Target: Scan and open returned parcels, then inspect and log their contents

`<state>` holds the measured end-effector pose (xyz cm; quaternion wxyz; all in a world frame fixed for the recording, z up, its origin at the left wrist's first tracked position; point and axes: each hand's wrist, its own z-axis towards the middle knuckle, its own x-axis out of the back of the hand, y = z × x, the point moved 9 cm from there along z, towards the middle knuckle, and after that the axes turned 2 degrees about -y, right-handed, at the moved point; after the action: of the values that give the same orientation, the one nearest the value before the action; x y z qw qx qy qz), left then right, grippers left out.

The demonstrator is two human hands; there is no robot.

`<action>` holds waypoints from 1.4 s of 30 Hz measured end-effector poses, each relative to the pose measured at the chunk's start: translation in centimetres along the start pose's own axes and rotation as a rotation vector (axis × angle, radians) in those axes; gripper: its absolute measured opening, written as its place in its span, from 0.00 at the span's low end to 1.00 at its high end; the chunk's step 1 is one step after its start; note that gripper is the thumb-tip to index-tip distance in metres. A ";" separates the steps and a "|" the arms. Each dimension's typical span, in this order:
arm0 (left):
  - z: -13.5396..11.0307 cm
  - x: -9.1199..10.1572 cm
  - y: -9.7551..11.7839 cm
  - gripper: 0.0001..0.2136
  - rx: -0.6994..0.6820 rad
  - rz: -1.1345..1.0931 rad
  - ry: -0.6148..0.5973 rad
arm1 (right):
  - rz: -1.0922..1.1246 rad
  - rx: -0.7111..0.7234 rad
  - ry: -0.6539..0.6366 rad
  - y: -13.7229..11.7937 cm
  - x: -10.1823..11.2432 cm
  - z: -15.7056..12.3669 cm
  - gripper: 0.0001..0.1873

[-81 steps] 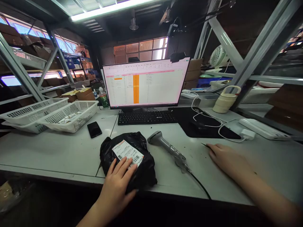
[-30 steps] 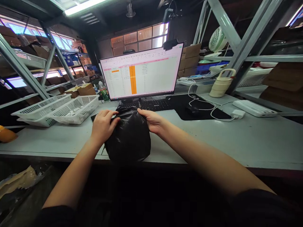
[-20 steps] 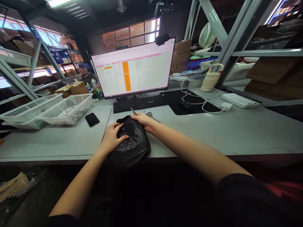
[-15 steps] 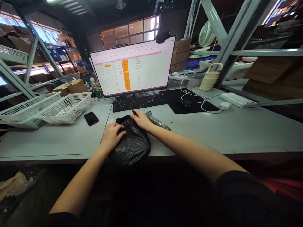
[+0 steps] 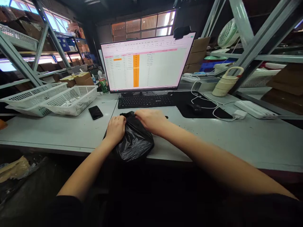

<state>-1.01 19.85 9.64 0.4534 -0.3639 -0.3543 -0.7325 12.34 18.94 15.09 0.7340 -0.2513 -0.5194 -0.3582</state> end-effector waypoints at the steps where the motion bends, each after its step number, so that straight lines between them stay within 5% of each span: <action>1: 0.1 -0.2 -0.1 0.07 0.000 -0.016 -0.013 | -0.112 0.073 -0.050 -1.1 -0.1 -0.4 0.12; 10: 0.4 -1.1 0.0 0.10 0.028 -0.170 -0.052 | -0.381 0.216 -0.193 -4.7 -2.8 -0.6 0.17; 14: -0.2 -1.1 0.6 0.08 0.027 -0.242 -0.051 | -0.409 0.237 -0.208 -4.4 -3.1 0.0 0.17; 16: -0.9 -0.9 0.6 0.08 0.022 -0.291 -0.047 | -0.404 0.144 -0.230 -1.5 -2.3 0.3 0.17; 19: -2.1 -0.2 -0.2 0.09 0.036 -0.377 -0.022 | -0.433 -0.160 -0.280 6.7 -0.9 -0.6 0.15; 23: -2.9 0.3 -1.4 0.10 0.075 -0.474 0.013 | -0.365 -0.475 -0.288 16.6 -1.1 -5.8 0.16; 28: -2.3 0.5 -0.3 0.12 -0.026 -0.533 0.000 | -0.289 -0.629 -0.389 21.3 -4.9 -12.3 0.18; 32: -2.5 1.2 1.9 0.17 -0.211 -0.416 -0.021 | -0.262 -0.546 -0.233 17.6 -3.2 -11.0 0.22; 35: -2.8 1.1 3.0 0.20 -0.279 -0.361 -0.060 | -0.064 -0.176 0.046 8.1 0.2 -7.4 0.22; 38: -2.9 1.0 3.8 0.20 -0.350 -0.354 -0.074 | 0.087 0.184 -0.028 -1.7 -0.2 -5.3 0.28; 42: -2.9 0.6 4.0 0.22 -0.467 -0.289 -0.110 | -0.034 0.217 -0.171 -6.0 -3.0 -5.0 0.20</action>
<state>1.82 15.77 9.49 0.2280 -0.4434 -0.2484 -0.8305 9.95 12.29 10.59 0.7037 -0.1913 -0.6200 -0.2894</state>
